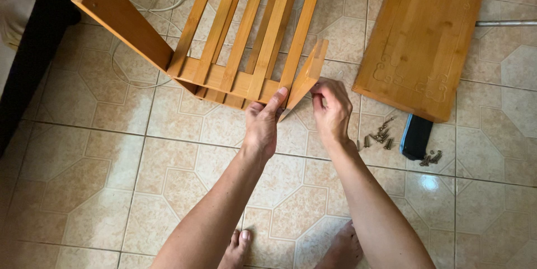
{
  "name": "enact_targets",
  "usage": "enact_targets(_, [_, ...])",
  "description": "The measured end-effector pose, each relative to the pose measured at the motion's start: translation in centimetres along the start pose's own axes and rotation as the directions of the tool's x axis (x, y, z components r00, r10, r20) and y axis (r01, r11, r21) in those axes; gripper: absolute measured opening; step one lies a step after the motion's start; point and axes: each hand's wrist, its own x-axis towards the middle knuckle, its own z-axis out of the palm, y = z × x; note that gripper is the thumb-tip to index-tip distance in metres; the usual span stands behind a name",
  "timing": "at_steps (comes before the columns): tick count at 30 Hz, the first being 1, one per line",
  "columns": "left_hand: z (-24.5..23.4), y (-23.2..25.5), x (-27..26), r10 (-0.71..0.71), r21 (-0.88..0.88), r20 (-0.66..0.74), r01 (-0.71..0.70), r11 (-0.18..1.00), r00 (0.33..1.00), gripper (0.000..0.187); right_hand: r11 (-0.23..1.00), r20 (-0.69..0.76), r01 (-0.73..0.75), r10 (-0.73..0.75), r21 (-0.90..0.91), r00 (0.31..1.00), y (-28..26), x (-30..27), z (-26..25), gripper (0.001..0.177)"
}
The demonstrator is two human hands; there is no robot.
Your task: The person assembles a wooden slatted frame by inserting and tightening screws into pre-drilled holes at the joints. They use a small metal screwdriver to secure the screws while holding the frame steady with the other hand.
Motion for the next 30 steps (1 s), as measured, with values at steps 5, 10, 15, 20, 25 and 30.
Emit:
enact_targets(5, [0.3,0.2,-0.1,0.002,-0.02,-0.004,-0.002,1.0,1.0,0.028,0.996,0.06,-0.056,0.052,0.065,0.997,-0.2,0.0,-0.5,0.023])
enact_targets(10, [0.0,-0.1,0.0,0.0,-0.016,-0.018,0.0,1.0,1.0,0.027,0.987,0.093,-0.127,0.118,0.095,0.989,-0.9,1.1,-1.2,0.032])
enact_targets(15, [-0.1,-0.2,0.1,-0.011,0.016,-0.037,0.011,1.0,0.999,0.026,0.592,0.287,-0.541,0.473,0.597,0.833,-1.8,2.0,-2.3,0.041])
enact_targets(20, [0.2,0.1,-0.1,0.0,-0.023,-0.015,-0.001,1.0,1.0,0.027,0.291,0.467,-0.704,0.578,0.648,0.669,-1.8,3.1,-3.7,0.048])
enact_targets(25, [0.3,0.3,-0.3,0.016,-0.028,0.004,-0.016,0.999,1.0,0.027,0.434,0.461,-0.65,0.467,0.624,0.754,-1.8,2.3,-4.2,0.023])
enact_targets(30, [0.2,0.3,-0.2,0.005,-0.029,0.004,-0.004,1.0,1.0,0.023,0.828,0.337,-0.422,0.304,0.37,0.891,-1.6,0.5,-3.9,0.01])
